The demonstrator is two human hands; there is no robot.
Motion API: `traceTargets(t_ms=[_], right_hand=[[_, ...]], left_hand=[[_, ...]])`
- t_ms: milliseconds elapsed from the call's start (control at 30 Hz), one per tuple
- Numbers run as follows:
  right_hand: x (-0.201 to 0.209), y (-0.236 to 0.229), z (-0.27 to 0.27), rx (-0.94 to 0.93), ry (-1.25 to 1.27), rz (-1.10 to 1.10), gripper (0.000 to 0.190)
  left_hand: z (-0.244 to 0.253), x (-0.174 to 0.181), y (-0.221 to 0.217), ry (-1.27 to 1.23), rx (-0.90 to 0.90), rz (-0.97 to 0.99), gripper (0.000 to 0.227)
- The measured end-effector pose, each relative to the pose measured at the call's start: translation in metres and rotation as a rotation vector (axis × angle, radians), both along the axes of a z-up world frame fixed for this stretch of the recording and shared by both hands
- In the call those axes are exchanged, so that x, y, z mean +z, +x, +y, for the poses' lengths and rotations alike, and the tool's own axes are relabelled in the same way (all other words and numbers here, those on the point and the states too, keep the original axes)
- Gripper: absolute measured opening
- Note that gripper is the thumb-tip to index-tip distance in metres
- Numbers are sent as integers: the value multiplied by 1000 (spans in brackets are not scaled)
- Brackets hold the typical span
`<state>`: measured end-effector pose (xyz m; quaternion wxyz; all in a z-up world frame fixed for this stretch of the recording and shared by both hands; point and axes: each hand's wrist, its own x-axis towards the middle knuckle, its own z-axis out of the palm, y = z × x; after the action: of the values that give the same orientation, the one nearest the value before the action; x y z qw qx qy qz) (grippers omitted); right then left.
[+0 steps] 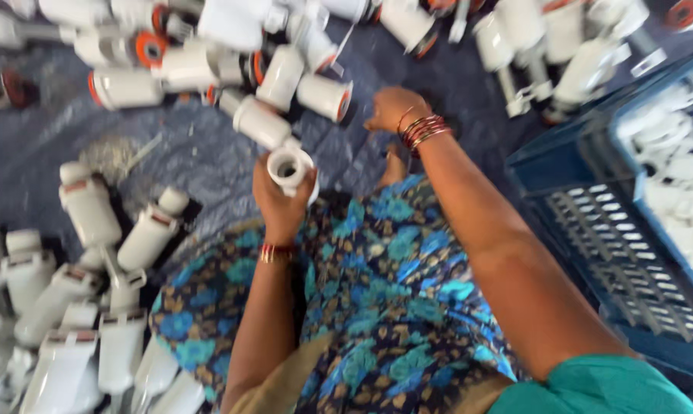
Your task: The person sits on the floor and repeatedly picks up white plastic components, inserts black rubber rings, and attaches white plastic caps. The person handles the parts one at a time and places the assembled units into a blue crate.
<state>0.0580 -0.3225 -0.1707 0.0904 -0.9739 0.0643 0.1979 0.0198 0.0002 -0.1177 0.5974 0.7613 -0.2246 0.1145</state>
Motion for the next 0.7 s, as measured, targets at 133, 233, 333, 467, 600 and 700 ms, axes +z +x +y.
traceTargets(t_ms=[133,233,333,467,600,700], right_hand=[[-74,-7,-54,-590,-52,166,50],[-103,-3,-77,-846,52,684,57],[-121,-12,-74,-772,-63,353,47],[-124,-9,-72,-769,-57,455,32],[-114,-8,-71,-786,-31,395,26],[-84,-5,-71,-839,-103,47,24]], left_hand=[[-2,-7,-1,72,-79,-52,46],[-4,-5,1,65,-67,-97,46],[-2,-4,2,12,-87,-6,45],[2,-2,5,-22,-112,86,45],[2,0,3,-19,-117,83,46],[-1,-1,2,-16,-116,64,45]])
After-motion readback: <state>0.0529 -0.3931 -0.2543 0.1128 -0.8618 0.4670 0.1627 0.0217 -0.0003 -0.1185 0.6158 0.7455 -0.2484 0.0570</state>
